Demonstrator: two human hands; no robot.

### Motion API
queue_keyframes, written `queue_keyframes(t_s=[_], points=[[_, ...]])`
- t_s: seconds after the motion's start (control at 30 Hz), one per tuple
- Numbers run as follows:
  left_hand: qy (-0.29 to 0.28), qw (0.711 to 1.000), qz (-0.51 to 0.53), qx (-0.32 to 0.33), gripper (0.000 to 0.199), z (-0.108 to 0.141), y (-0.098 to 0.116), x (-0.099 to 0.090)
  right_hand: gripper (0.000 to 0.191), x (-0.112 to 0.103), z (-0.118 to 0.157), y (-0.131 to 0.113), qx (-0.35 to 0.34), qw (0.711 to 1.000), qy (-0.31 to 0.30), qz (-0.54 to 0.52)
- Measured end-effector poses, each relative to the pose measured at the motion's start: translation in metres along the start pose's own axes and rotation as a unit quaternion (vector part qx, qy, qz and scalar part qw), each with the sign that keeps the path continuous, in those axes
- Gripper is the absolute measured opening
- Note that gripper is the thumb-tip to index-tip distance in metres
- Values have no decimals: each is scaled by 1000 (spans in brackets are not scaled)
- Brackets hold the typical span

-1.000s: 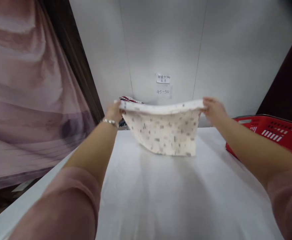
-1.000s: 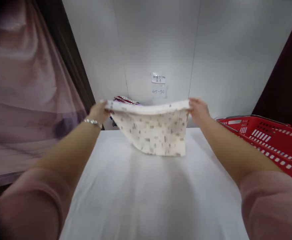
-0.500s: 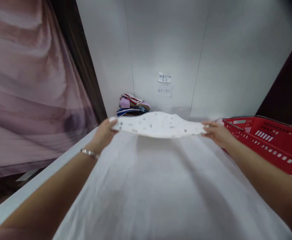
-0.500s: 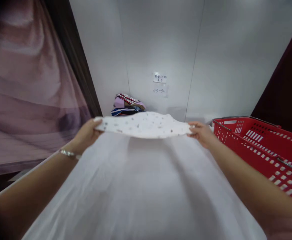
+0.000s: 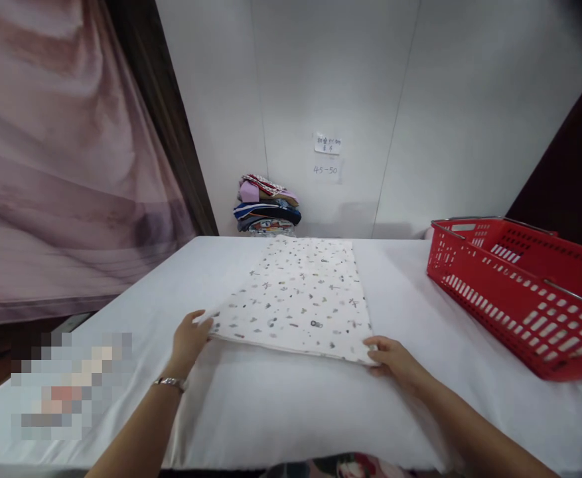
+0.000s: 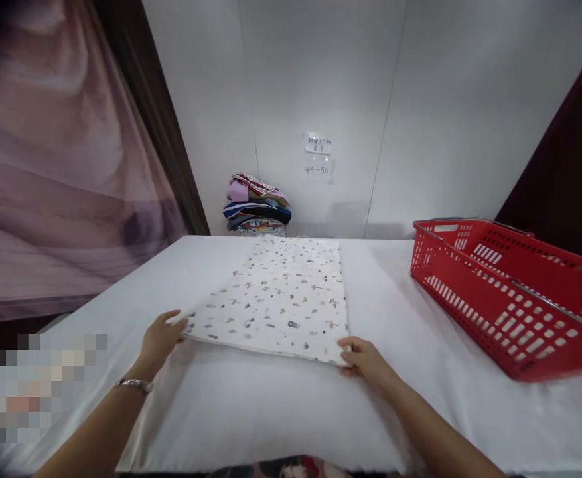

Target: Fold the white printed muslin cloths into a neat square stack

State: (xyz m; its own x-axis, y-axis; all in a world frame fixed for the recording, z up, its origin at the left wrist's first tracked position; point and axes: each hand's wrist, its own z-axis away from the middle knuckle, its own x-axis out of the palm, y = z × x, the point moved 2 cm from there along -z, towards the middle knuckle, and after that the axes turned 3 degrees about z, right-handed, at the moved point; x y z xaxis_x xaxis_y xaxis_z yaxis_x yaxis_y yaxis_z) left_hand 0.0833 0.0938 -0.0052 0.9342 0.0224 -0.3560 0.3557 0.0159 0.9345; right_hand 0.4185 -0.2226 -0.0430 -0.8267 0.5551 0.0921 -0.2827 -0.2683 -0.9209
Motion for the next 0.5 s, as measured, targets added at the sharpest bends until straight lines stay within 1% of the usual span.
queue_keyframes(t_s=[0.1, 0.17, 0.23, 0.3, 0.37, 0.4, 0.43, 0.47, 0.5], points=[[24, 996, -87, 24, 27, -4, -16, -15, 31, 20, 10, 6, -6, 999, -48, 19], [25, 990, -134, 39, 21, -5, -24, -21, 31, 28, 13, 10, 2, 997, -71, 21], [16, 982, -183, 29, 20, -5, -26, -23, 35, 32, 16, 13, 10, 997, -76, 0], [16, 974, -221, 37, 19, 1, -22, -20, 45, 31, 19, 15, 6, 997, -60, -39], [23, 975, -199, 95, 18, 18, -11, -6, 61, 28, 23, 18, 1, 996, -40, -79], [16, 977, -162, 139, 17, 32, -5, 5, 68, 27, 26, 19, 1, 995, -34, -96], [-12, 981, -103, 166, 15, 49, 0, 20, 74, 26, 29, 20, 0, 994, -31, -109], [-68, 981, -47, 175, 13, 69, 4, 38, 78, 26, 31, 21, 0, 992, -30, -120], [-136, 974, -1, 180, 12, 92, 9, 58, 81, 26, 34, 22, 1, 991, -32, -127]])
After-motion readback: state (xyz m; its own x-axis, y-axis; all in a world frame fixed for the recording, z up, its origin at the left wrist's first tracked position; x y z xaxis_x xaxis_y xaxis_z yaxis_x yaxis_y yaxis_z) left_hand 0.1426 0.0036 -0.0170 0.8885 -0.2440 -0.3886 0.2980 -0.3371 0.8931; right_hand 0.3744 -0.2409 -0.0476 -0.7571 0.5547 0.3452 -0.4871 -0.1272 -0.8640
